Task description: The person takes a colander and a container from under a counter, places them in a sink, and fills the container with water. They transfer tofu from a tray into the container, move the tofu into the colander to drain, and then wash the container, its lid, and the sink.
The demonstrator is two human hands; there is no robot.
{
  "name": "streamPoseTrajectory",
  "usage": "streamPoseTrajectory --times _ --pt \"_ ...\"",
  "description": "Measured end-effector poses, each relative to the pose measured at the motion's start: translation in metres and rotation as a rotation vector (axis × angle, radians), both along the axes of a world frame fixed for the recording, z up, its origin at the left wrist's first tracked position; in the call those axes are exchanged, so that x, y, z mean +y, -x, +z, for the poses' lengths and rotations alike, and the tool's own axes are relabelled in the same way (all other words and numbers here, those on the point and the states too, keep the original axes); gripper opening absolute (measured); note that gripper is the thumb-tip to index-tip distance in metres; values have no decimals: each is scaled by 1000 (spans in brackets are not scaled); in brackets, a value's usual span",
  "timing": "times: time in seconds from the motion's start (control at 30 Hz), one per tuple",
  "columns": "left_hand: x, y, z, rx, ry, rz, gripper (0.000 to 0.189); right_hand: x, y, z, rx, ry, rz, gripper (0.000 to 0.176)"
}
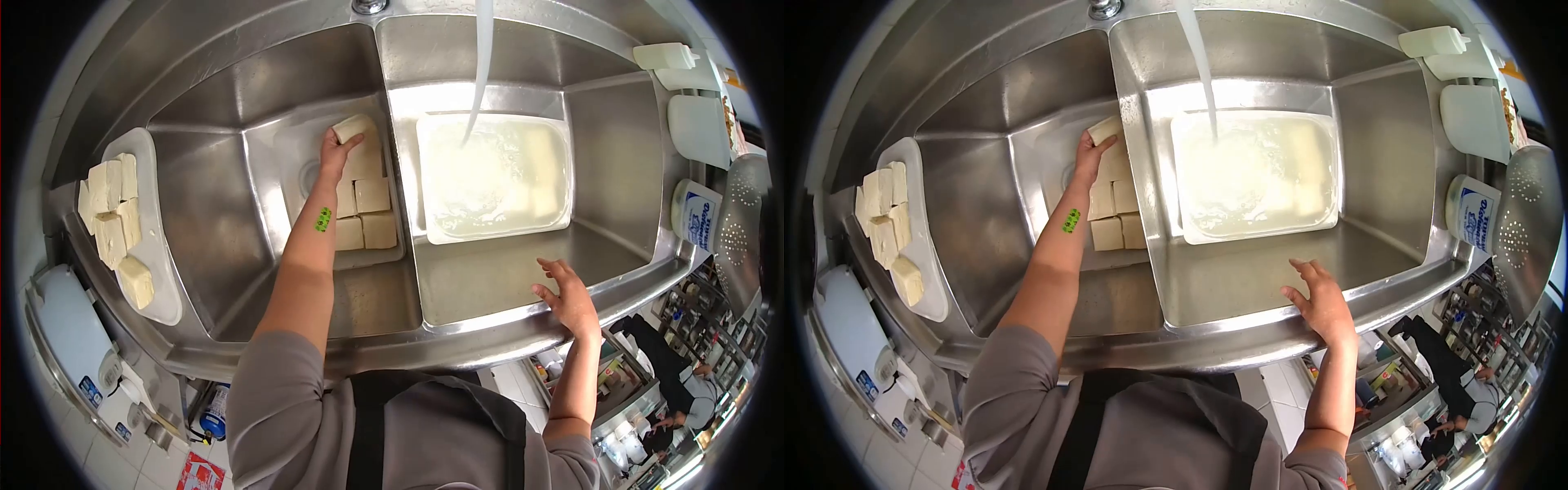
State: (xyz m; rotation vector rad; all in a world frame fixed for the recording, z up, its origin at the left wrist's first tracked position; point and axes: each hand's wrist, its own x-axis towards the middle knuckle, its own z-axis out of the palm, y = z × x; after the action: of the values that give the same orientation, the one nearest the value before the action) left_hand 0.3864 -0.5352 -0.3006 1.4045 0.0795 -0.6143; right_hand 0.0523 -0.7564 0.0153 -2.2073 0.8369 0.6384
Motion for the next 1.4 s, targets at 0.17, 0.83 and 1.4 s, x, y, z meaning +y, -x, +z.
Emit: streamPoseTrajectory --times 0.17,0.83,1.4 --pt "-7 -18 -33 -94 -88 -216 45 -4 4 -7 44 27 32 45" --pt "-21 7 -19 -439 -1118 -325 65 -13 -6 2 5 61 53 47" --pt "-16 24 -65 -915 -1257 -1019 68 -73 -26 -64 83 -249 56 46"
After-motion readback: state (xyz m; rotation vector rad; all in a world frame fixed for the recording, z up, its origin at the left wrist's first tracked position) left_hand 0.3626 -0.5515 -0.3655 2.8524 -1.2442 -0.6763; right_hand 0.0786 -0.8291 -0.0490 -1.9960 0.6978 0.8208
